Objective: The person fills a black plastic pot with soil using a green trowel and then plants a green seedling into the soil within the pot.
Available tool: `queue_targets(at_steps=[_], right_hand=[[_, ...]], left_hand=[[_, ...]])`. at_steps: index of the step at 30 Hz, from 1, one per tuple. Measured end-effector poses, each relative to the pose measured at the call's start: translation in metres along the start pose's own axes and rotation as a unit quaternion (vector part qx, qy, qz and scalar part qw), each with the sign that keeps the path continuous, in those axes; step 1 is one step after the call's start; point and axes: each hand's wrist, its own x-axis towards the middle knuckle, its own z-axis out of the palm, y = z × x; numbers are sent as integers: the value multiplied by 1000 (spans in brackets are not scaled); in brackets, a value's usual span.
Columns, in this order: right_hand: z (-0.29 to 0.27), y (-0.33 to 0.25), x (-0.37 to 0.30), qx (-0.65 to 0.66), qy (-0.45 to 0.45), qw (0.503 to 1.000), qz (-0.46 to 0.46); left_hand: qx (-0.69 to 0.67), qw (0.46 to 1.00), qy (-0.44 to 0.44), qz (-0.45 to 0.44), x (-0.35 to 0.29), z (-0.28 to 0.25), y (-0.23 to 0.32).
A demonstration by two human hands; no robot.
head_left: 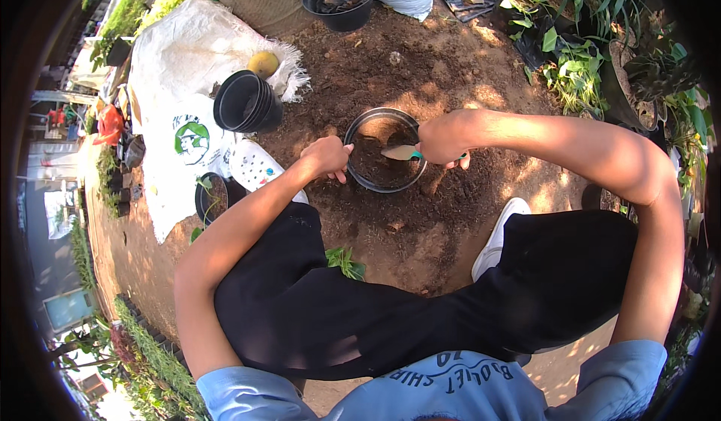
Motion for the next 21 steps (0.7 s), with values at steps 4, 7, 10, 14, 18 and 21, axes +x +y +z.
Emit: queue_targets(at_steps=[4,7,10,14,18,21], right_hand=[[23,20,16,-9,47,998,-38],[52,23,14,11,2,999,-51],[48,20,3,-131,27,991,-33],[10,30,7,-128,43,989,-58],[47,39,21,-67,119,986,-92],[42,38,29,-205,89,971,-88]], left_hand=[[92,996,2,-9,4,-3,10],[120,992,-14,-17,5,-3,13],[127,992,-4,-21,4,-1,12],[125,992,5,-23,1,-5,19],[113,993,12,-22,2,-4,17],[104,994,22,-30,-5,-2,21]])
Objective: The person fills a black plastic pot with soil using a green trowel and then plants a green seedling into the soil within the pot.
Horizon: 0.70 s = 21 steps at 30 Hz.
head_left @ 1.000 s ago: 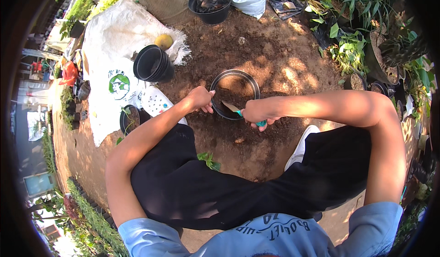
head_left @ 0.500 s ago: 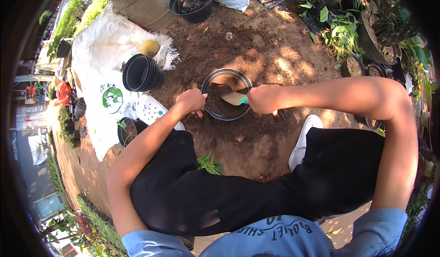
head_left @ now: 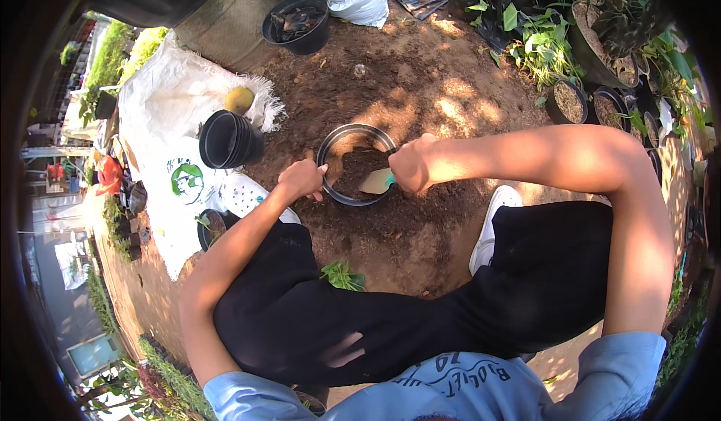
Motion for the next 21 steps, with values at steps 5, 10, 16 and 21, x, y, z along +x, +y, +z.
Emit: queue_targets(at_steps=[5,10,16,21], right_hand=[[-40,-3,-4,5,46,999,20],[0,-2,-6,-53,98,994,9],[-41,5,-2,-38,107,993,-21],[15,18,5,-161,210,964,-20]], left_hand=[[6,998,53,15,3,11,-22],[-1,994,104,28,-11,14,-13],[13,992,128,19,-21,24,-23],[-12,993,81,82,-15,22,-23]])
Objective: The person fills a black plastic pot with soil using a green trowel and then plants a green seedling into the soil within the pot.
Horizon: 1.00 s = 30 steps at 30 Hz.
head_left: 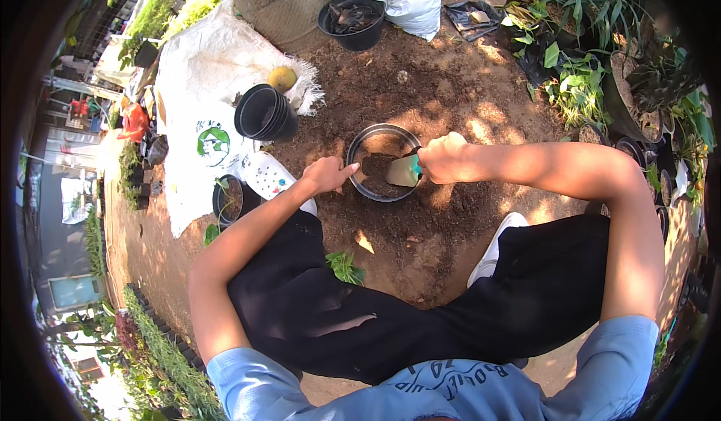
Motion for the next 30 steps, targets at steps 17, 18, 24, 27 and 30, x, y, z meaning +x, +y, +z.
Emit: queue_targets(at_steps=[17,18,24,27,30], right_hand=[[-69,-14,10,-23,-65,997,28],[-49,-15,10,2,-61,997,42],[-78,-15,13,-21,-147,987,54],[-81,-17,16,2,-79,996,44],[-42,-15,11,29,-76,996,40]], left_hand=[[-18,991,122,57,6,4,-7],[-16,988,136,64,8,6,-8],[-2,988,143,62,6,5,-5],[-12,991,122,51,6,2,-9],[-11,990,123,68,14,1,1]])
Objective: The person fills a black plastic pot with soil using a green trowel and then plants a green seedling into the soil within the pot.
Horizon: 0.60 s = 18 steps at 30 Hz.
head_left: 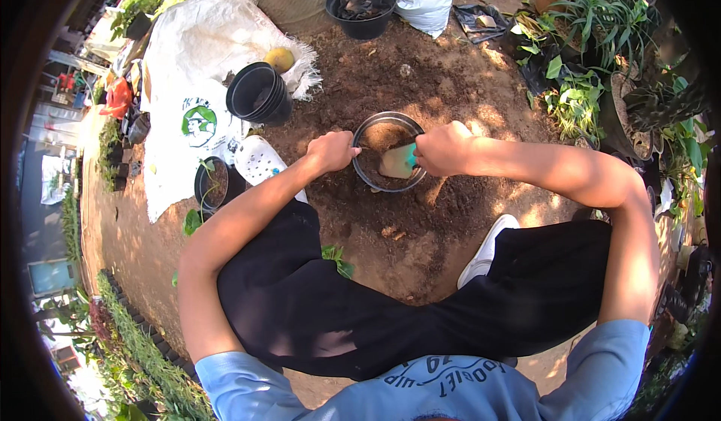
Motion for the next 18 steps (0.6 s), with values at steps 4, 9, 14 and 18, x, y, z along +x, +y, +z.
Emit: queue_targets(at_steps=[4,9,14,18], right_hand=[[-11,1,-3,-126,6,992,-22],[-18,0,5,-121,150,978,-75],[21,28,20,-130,133,981,-53],[-22,13,10,-191,183,961,-80]], left_hand=[[2,1000,13,-3,-2,3,-4],[3,1000,8,-14,-9,2,-11],[2,1000,18,7,0,2,-2],[-1,1000,11,-10,-5,-1,-6]])
